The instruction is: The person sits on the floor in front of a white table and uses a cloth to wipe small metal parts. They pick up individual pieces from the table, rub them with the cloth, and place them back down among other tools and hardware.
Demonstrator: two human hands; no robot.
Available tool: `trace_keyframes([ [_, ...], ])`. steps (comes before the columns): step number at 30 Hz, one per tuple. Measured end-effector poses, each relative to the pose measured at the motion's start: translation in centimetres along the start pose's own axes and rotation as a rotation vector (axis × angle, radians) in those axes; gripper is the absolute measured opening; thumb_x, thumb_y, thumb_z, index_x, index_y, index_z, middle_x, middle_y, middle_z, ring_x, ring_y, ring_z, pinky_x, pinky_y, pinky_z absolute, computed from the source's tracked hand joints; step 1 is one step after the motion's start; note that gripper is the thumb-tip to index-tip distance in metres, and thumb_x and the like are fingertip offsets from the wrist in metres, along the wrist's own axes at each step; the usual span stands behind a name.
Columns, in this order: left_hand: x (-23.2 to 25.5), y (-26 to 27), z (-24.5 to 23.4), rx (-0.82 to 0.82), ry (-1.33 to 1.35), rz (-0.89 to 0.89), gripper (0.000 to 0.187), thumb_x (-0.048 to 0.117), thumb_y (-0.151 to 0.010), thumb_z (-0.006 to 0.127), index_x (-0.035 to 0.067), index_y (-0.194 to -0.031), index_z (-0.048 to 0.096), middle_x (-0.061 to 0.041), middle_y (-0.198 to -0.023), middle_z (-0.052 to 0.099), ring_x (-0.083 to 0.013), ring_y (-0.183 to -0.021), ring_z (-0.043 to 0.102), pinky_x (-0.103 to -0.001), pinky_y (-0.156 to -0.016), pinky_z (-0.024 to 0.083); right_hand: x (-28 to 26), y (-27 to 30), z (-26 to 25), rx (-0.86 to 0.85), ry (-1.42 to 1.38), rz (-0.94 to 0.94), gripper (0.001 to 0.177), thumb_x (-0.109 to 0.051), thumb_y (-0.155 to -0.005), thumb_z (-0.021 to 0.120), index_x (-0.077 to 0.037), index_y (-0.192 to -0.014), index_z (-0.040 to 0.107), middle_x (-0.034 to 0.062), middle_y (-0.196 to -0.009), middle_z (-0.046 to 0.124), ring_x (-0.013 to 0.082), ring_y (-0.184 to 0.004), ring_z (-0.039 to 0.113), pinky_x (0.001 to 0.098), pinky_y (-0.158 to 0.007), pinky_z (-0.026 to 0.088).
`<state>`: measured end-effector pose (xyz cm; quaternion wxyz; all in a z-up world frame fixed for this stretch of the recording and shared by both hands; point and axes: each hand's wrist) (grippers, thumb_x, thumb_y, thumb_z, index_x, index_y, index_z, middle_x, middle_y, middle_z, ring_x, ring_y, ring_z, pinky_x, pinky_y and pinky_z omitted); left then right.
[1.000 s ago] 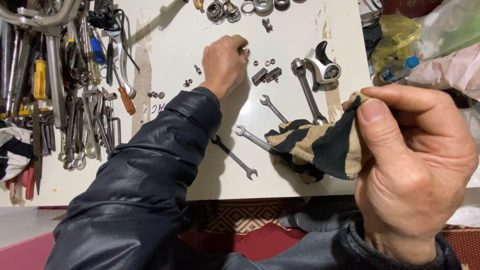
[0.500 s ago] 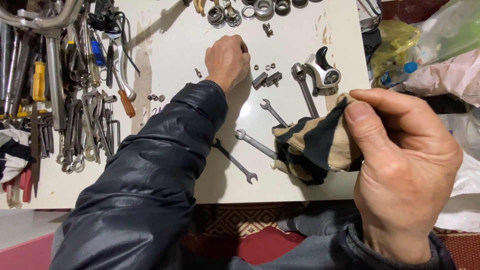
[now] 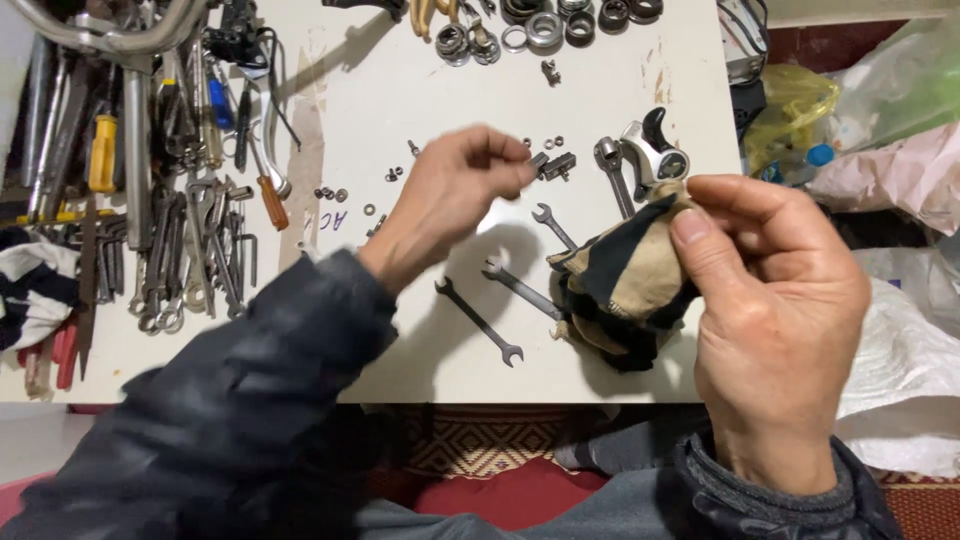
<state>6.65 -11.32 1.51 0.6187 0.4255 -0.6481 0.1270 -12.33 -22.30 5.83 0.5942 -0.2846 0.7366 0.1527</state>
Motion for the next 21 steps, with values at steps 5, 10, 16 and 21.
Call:
trace_keyframes([
  [5, 0.8, 7.0, -0.3, -0.029, 0.186, -0.041, 0.022, 0.005, -0.087, 0.07, 0.004, -0.109, 0.066, -0.006, -0.089, 0.072, -0.0164, -0.08, 0.069, -0.03, -0.081, 0.061, -1.0, 1.4, 1.6, -0.168, -0.045, -0.025, 0.014, 0.0, -0.099, 0.066, -0.001, -0.113, 0.068, 0.009, -0.105, 0.074, 0.0125, -0.089, 0.069, 0.0204, -0.08, 0.059],
  [10, -2.2, 8.4, 0.1, -0.058, 0.514, 0.039, 0.024, 0.003, -0.083, 0.074, 0.001, -0.104, 0.062, -0.009, -0.078, 0.071, -0.0176, -0.072, 0.065, -0.031, -0.073, 0.055, -0.6, 3.1, 3.4, -0.342, -0.183, 0.012, 0.013, 0.0, -0.096, 0.066, 0.0, -0.108, 0.069, 0.0096, -0.086, 0.072, 0.0135, -0.067, 0.068, 0.0246, -0.062, 0.064],
  [16, -2.5, 9.0, -0.3, -0.155, 0.724, -0.054, 0.023, -0.007, -0.078, 0.07, 0.0, -0.096, 0.057, -0.016, -0.074, 0.069, -0.0213, -0.065, 0.066, -0.031, -0.062, 0.05, 0.0, 4.0, 3.6, -0.394, -0.063, -0.057, 0.014, -0.004, -0.095, 0.066, -0.003, -0.108, 0.071, 0.0079, -0.1, 0.076, 0.0128, -0.089, 0.071, 0.0216, -0.08, 0.059],
  [21, -3.0, 9.4, -0.4, -0.332, 0.716, -0.164, 0.029, -0.005, -0.073, 0.07, 0.006, -0.091, 0.051, -0.011, -0.069, 0.067, -0.0159, -0.056, 0.058, -0.024, -0.051, 0.041, 2.5, 3.2, 3.6, -0.375, -0.278, 0.081, 0.012, -0.001, -0.093, 0.067, 0.0, -0.106, 0.066, 0.0094, -0.093, 0.071, 0.0134, -0.082, 0.066, 0.0222, -0.076, 0.055],
])
Point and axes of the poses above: each hand's wrist, its own y-axis away from the middle knuckle, its own z-axis out of the palm, x = y × z
